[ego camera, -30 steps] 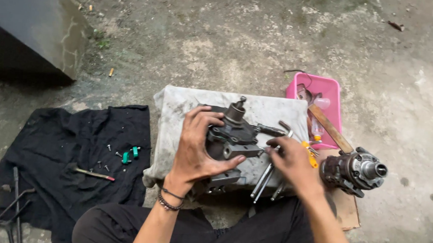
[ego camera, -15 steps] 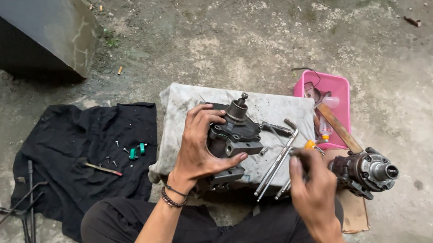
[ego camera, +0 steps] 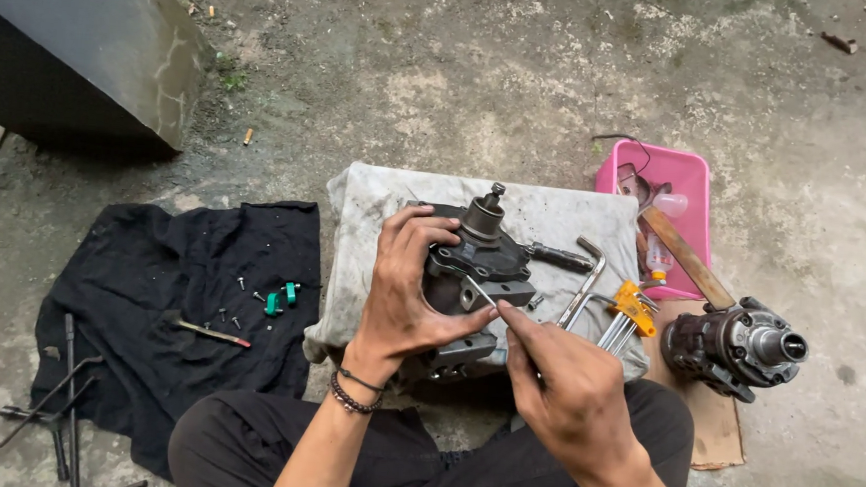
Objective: Disassembling and inspecting the internal components of a mechanical engine part
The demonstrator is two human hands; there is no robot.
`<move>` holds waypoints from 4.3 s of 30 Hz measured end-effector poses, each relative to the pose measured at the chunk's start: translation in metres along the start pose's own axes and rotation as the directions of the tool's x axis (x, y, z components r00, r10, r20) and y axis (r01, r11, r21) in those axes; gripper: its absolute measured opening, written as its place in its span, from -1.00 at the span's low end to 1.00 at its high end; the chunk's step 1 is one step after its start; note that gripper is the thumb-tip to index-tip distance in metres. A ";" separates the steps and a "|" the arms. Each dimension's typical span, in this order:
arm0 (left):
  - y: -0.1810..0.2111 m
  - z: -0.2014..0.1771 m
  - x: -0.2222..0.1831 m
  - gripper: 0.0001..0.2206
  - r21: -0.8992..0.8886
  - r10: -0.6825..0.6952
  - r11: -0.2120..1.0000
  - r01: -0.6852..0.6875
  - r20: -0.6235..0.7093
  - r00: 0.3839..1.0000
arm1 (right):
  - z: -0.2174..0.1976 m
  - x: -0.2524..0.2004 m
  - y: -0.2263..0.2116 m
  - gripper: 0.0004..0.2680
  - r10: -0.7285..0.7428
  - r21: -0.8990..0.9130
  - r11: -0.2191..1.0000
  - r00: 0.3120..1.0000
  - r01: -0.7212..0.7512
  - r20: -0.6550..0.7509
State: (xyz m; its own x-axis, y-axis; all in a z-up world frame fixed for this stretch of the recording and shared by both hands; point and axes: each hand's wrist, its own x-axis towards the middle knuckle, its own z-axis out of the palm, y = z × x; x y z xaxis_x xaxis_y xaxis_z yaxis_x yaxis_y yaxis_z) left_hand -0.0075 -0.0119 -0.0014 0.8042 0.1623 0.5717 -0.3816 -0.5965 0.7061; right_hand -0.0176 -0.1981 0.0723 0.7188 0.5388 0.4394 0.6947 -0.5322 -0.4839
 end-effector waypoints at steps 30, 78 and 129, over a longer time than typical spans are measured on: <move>0.000 -0.004 -0.002 -0.44 -0.039 -0.007 0.999 0.007 0.008 1.000 | 0.007 0.010 -0.025 -0.75 0.224 -0.138 0.968 0.971 -0.211 0.087; -0.006 -0.001 -0.007 -0.35 -0.062 0.017 0.998 -0.020 -0.043 0.999 | -0.042 -0.003 0.008 -0.86 0.576 -0.287 0.809 0.788 -0.512 0.216; 0.010 0.005 -0.046 -0.28 -0.543 -0.474 0.785 0.298 -0.218 0.853 | 0.070 0.011 0.051 -0.65 0.421 0.797 0.273 0.812 -0.538 0.404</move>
State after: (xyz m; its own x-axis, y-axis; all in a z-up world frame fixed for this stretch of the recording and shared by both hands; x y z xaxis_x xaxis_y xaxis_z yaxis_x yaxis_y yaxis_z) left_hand -0.0463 -0.0297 -0.0228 0.7678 0.5925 0.2437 -0.3076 0.0072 0.9515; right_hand 0.0233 -0.1739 -0.0002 0.8652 0.4777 -0.1523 -0.2182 0.0853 -0.9722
